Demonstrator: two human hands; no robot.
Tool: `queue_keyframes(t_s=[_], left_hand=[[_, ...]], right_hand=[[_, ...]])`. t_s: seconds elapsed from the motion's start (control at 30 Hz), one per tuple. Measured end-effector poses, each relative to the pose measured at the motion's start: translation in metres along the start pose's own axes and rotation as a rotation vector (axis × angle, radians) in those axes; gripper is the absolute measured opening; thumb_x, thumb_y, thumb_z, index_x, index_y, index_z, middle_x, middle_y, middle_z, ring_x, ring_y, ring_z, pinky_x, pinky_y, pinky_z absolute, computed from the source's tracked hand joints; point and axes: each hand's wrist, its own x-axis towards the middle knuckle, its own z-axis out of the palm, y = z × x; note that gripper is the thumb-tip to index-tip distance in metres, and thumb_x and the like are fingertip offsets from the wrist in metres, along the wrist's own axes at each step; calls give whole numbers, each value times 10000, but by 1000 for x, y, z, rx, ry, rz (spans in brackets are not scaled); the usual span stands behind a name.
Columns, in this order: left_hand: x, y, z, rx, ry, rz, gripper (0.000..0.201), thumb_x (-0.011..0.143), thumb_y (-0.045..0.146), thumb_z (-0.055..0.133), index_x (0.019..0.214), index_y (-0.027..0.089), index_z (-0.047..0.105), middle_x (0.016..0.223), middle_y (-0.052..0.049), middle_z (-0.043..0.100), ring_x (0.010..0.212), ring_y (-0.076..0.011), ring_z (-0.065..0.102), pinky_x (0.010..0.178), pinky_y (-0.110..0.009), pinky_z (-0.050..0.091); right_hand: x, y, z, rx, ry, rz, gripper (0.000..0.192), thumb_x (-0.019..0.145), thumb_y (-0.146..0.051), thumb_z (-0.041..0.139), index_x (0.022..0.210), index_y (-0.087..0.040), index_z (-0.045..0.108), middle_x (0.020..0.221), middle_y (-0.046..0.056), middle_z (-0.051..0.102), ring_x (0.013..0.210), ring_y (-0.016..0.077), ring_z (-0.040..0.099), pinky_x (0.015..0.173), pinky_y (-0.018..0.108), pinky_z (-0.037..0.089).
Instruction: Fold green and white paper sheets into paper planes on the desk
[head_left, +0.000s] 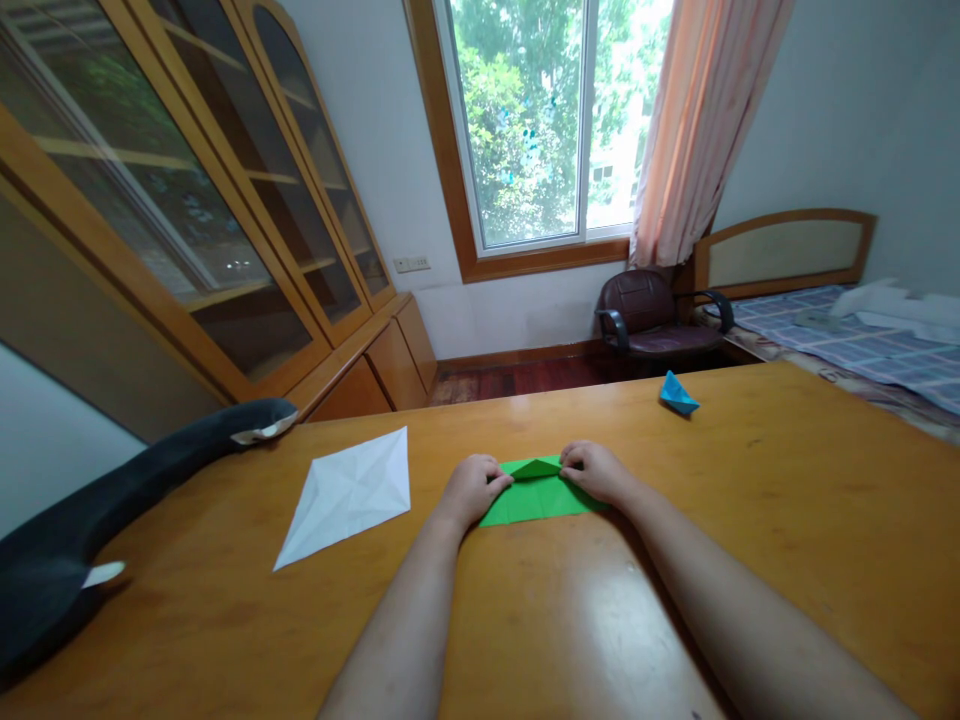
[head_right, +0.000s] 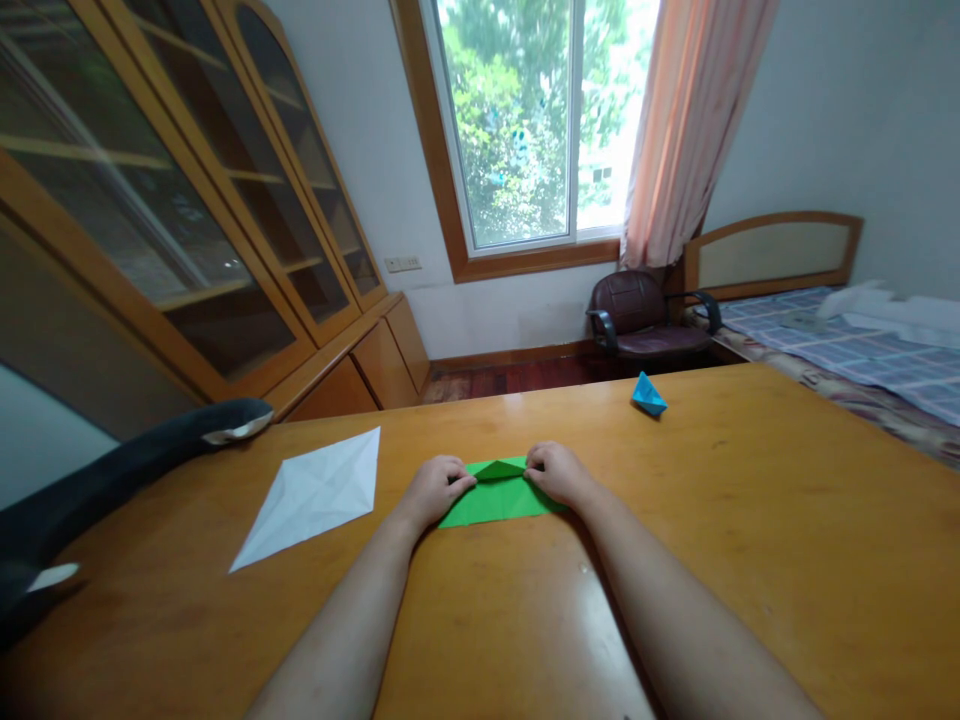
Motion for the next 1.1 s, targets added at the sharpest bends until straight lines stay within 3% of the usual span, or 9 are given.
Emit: queue_keyframes(t_s=[0.53,0.9,1.1], left_hand=[[1,11,-2,215,-8,-76,359,932,385,472,715,184,675,780,-50,669,764,-175,569,686,-283,356],[3,22,-1,346,-57,-199,375,962,412,411,795,199,672,861,-62,711,830,-198,630,705,-296,360],[6,25,2,364,-63,-256,364,964,422,410,840,199,670,889,-77,712,878,-212,636,752,-308,373]], right_hand=[[-2,-21,-9,-229,-89,121,268,927,-294,461,816,-178,677,832,65,704,752,165,598,649,243,348],[-2,-30,-8,-362,-90,172,291,925,-318,450,888,-204,714,914,91,742,818,208,664,680,271,397],[-5,-30,-7,-292,-44,201,288,891,-233,463,1054,-205,698,1026,94,739,919,219,673,767,280,429]])
